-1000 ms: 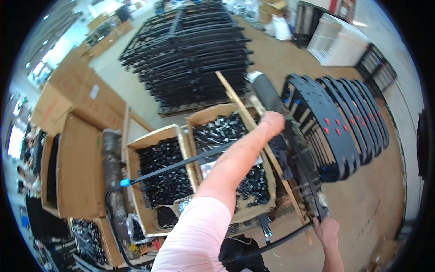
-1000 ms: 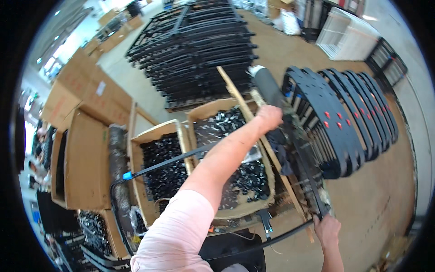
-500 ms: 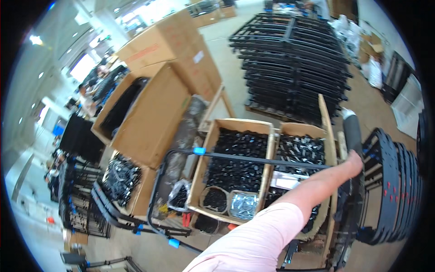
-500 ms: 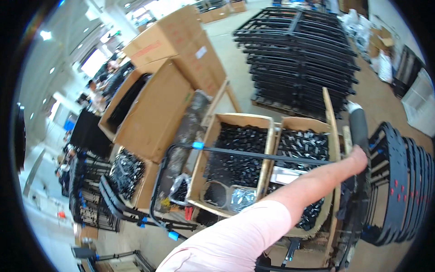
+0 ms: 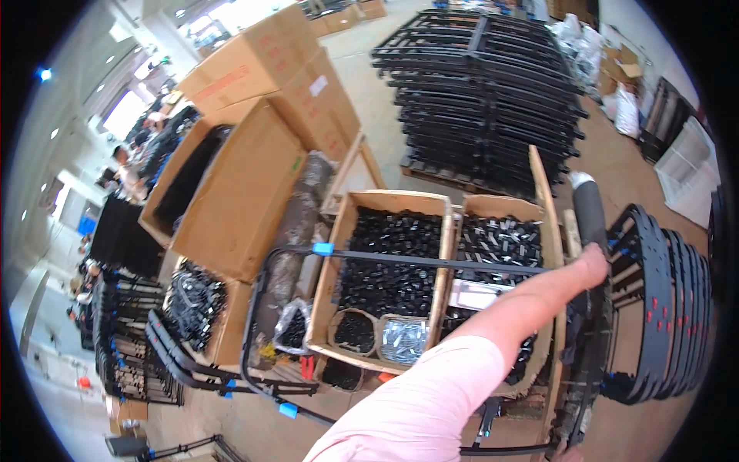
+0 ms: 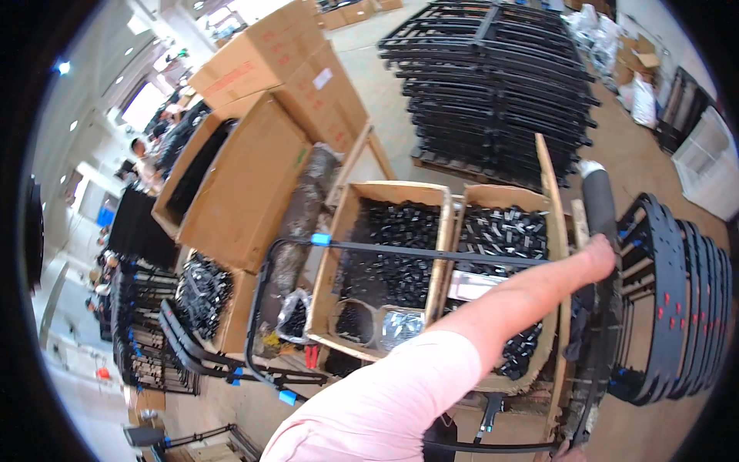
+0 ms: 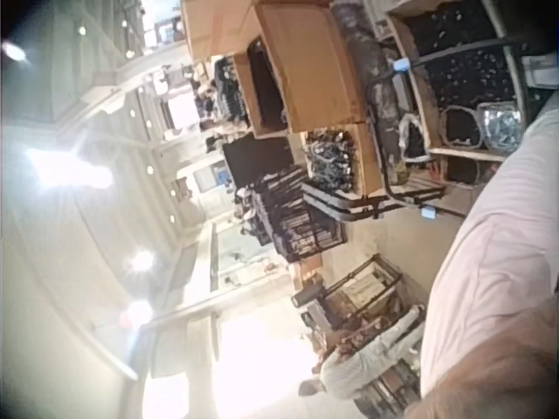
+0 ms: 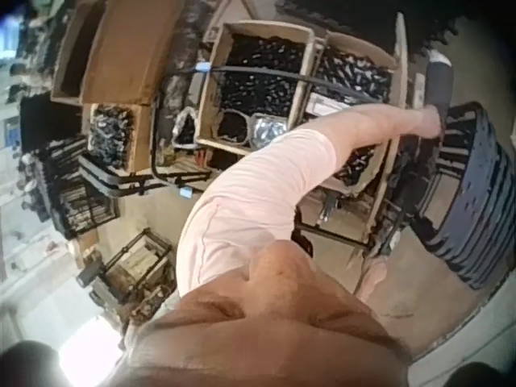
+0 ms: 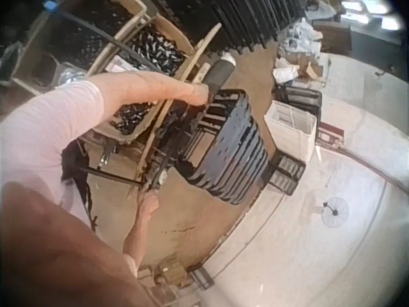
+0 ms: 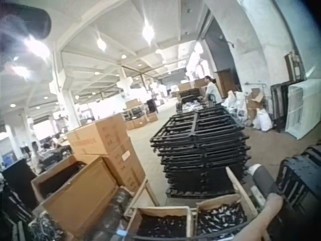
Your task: The person assembles electronic components in a factory setting. They use a power drill to secure parts onto a black frame, connect wires, and place the finished unit into a cardboard box.
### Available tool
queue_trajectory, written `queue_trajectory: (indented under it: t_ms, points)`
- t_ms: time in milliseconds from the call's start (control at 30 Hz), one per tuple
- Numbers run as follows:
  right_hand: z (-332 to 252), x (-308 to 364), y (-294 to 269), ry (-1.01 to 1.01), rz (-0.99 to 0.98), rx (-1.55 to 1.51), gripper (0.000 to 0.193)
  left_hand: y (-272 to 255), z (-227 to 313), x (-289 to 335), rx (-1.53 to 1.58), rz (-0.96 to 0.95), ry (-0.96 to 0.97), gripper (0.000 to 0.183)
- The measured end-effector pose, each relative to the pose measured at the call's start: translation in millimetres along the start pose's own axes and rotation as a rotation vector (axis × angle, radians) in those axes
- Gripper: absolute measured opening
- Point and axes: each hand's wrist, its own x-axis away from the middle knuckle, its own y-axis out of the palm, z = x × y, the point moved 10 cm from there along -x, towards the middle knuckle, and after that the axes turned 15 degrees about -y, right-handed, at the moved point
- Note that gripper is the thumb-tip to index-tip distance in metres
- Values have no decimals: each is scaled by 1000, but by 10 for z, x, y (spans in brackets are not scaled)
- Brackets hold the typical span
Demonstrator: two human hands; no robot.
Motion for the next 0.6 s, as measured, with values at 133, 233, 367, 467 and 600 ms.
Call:
queue_trajectory:
  t_ms: [133,233,367,467,600]
  points:
    - [161,245,274,237,-241,-144,70,-303,-297,260,474,36,-71,34]
    - [98,47,165,191,-234,-194,68,103,-1553,691,316,-39,-256,23]
    - [137,25,416,250,-215,-268,46,545,-3207,1526,9,-178,-491,26]
    - [156,220,534,328,-242,-287,40,999,-3314,1669,-314,-363,-316,31]
    - [176,189,562,344,-275,-268,43,1351,-3229,1777,-484,-360,-227,33]
